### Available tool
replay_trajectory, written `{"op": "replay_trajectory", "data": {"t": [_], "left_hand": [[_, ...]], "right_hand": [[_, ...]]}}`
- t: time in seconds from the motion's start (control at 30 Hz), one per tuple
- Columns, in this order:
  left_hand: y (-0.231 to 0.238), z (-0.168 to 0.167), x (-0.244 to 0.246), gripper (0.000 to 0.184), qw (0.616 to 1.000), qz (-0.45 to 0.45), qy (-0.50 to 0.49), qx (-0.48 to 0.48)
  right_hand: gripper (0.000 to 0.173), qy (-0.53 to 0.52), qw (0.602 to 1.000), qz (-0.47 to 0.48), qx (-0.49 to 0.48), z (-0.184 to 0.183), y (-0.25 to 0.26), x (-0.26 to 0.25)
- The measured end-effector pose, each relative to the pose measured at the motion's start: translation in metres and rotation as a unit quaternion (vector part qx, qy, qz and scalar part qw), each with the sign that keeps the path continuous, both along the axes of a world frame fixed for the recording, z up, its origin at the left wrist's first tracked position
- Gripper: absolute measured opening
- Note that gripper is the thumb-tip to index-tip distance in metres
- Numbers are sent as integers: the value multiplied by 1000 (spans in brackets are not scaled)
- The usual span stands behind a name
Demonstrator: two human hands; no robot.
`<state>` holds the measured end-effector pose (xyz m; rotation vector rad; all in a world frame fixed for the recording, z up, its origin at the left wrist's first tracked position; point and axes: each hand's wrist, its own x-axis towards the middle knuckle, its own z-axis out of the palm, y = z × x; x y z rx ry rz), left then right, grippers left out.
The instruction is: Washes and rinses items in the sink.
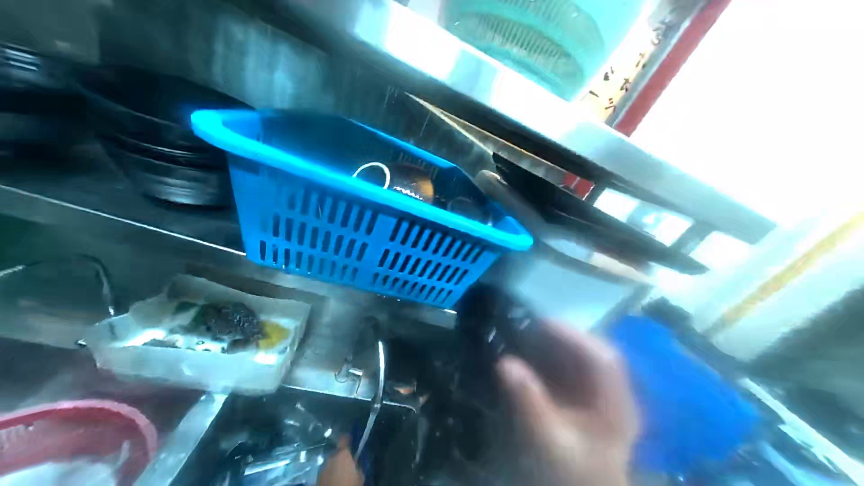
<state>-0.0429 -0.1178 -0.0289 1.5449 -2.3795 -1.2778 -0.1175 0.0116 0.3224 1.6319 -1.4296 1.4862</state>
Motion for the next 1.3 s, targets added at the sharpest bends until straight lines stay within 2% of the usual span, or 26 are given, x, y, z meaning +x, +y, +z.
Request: {"op": "replay_trajectory", "data": {"t": [0.07, 0.1, 0.13, 0.17, 0.23, 0.27, 0.37, 0.4, 0.43, 0.5, 0.53, 0.57, 0.6, 0.67, 0.7, 0.73, 0.8, 0.83, 0.87, 0.93, 0.97, 1.03, 1.07, 1.13, 1.2, 1.3], "left_hand": [[8, 12, 1, 57, 995, 59, 76, 36], [11, 10, 1, 53, 985, 98, 126, 64], [14, 5, 1, 50, 971, 136, 169, 103], [17, 0, 2, 49, 950, 176, 210, 149], [22, -7, 5, 47, 904, 248, 268, 224], [23, -9, 6, 45, 889, 268, 287, 235], [18, -10, 15, 51, 863, 281, 329, 260], [16, -9, 20, 54, 857, 284, 334, 272], [15, -9, 27, 54, 850, 288, 337, 286], [12, -16, 40, 49, 832, 295, 342, 322], [9, -22, 44, 44, 820, 296, 352, 341], [3, -27, 47, 42, 811, 287, 365, 356], [-2, -33, 50, 40, 804, 277, 377, 366], [-10, -45, 54, 35, 793, 261, 405, 373], [-13, -51, 59, 35, 790, 247, 421, 371], [-15, -56, 64, 36, 791, 234, 427, 370], [-19, -62, 72, 39, 794, 213, 417, 386], [-21, -65, 73, 37, 791, 210, 414, 399], [-24, -71, 73, 36, 788, 208, 414, 405], [-30, -99, 82, 46, 811, 211, 377, 394], [-33, -118, 90, 48, 849, 218, 321, 359], [-41, -159, 102, 46, 935, 233, 116, 242], [-46, -182, 109, 48, 955, 218, 7, 201], [-52, -207, 124, 63, 954, 177, -137, 199], [-58, -219, 130, 78, 944, 147, -197, 221], [-65, -219, 128, 69, 942, 113, -215, 232]], "right_hand": [[46, 46, 995, 23, -86, 63, -18, -5], [46, 36, 993, 41, -105, 86, -33, -7], [44, 6, 994, 37, -102, 103, -50, -9], [45, -43, 996, -5, -75, 113, -66, -11], [53, -121, 983, -123, 54, 122, -93, -13], [62, -113, 970, -174, 126, 122, -101, -13], [86, 1, 926, -274, 260, 116, -109, -8], [86, 42, 914, -291, 278, 113, -108, -7], [80, 84, 914, -294, 267, 107, -106, -9], [47, 141, 953, -234, 133, 72, -100, -18], [37, 140, 969, -186, 80, 41, -91, -19], [36, 136, 978, -148, 63, 1, -79, -17], [38, 130, 979, -117, 102, -51, -62, -11], [31, 114, 956, -81, 257, -176, -31, 0], [32, 113, 922, -72, 362, -237, -20, 2], [38, 126, 867, -74, 477, -285, -15, 5], [63, 130, 734, -99, 659, -346, -22, 11], [69, 109, 693, -113, 703, -362, -33, 10], [66, 65, 686, -120, 714, -371, -46, 8], [45, -84, 673, -118, 726, -372, -78, 5], [36, -189, 649, -113, 728, -372, -94, 2], [36, -406, 584, -124, 692, -385, -118, -13], [38, -511, 557, -129, 642, -394, -126, -23], [37, -674, 502, -113, 530, -396, -137, -34], [33, -752, 471, -87, 453, -388, -138, -41], [26, -785, 478, -8, 394, -372, -123, -41]]}}
